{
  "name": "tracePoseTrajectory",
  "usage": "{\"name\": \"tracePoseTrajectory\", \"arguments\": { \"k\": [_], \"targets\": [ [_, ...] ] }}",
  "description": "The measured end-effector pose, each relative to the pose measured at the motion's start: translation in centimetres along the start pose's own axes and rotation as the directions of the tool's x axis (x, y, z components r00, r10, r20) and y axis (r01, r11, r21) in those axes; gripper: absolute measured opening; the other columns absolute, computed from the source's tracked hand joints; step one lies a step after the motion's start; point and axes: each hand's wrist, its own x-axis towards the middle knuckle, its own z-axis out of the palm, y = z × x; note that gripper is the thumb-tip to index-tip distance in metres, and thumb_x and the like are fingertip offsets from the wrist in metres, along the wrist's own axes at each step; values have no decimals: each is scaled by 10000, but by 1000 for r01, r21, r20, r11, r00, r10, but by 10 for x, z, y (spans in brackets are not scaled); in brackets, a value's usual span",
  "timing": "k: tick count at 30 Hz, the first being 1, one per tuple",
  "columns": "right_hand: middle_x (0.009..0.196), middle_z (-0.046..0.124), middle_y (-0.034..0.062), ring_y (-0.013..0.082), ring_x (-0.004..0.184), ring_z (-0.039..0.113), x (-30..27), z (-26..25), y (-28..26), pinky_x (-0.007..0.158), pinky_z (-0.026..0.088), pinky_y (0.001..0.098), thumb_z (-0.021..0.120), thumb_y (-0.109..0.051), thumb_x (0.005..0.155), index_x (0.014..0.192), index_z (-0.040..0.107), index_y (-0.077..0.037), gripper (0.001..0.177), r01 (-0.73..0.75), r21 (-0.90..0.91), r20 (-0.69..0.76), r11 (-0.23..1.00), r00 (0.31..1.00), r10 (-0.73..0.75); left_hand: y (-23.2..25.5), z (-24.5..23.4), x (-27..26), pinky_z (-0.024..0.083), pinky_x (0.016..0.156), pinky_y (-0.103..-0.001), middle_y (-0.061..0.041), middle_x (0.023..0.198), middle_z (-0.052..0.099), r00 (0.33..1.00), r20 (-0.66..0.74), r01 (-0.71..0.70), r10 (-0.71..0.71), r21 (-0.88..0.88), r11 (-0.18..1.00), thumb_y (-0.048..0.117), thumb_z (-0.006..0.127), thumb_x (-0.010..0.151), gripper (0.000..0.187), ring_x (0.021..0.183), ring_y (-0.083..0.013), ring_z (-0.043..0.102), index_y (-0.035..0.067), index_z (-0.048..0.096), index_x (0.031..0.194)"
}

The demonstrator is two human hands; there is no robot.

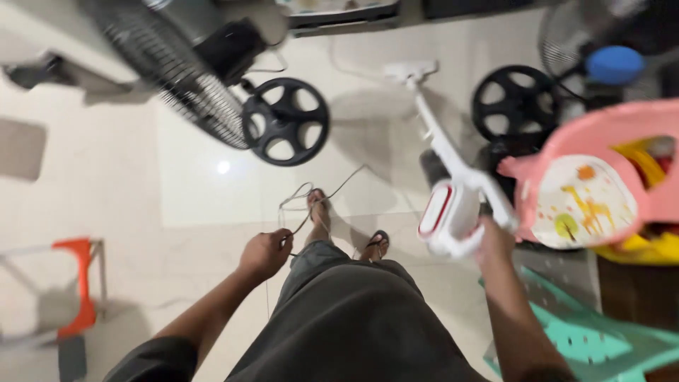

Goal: The person is vacuuming the floor in a room while moving furniture out of the way.

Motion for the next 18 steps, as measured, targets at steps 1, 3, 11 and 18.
{"name": "tracePoseTrajectory", "arguments": {
  "k": [1, 3, 11, 18],
  "targets": [
    [727, 587, 80, 235, 603, 623, 0, 46, -19, 555, 533, 387, 662, -72, 861, 918, 590, -36, 99, -13, -24, 39, 1000, 999, 14, -5, -8, -16, 545, 696, -496, -161, 758, 733, 999, -22, 43, -43, -6, 999, 302, 608, 914, 224, 741, -385, 698, 157, 751, 1007],
    [848, 702, 115, 228, 622, 696, -8, 131, -57, 490, 546, 384, 719, -42, 762, 959, 645, 18, 219, 176, -212, 7, 961, 984, -178, -9, -26, -38, 544, 685, -491, -149, 771, 739, 993, -82, 84, -84, -13, 996, 297, 600, 926, 227, 748, -380, 700, 151, 754, 1006],
    [714, 667, 120, 241, 505, 630, -38, 117, -36, 459, 491, 410, 691, -66, 791, 976, 617, 92, 253, 427, -422, 199, 800, 904, -378, -4, -12, -34, 554, 710, -485, -150, 769, 740, 996, -17, 85, -84, 36, 996, 318, 592, 936, 238, 748, -382, 706, 159, 750, 1017],
    [595, 694, 134, 245, 531, 650, -192, -181, -6, 556, 525, 437, 716, -181, 909, 739, 684, 53, 290, 26, -834, -33, 551, 995, -96, -1, 38, 44, 560, 737, -484, -165, 785, 736, 974, 205, -111, 92, 83, 990, 339, 601, 935, 245, 763, -383, 707, 159, 753, 998]
  ]
}}
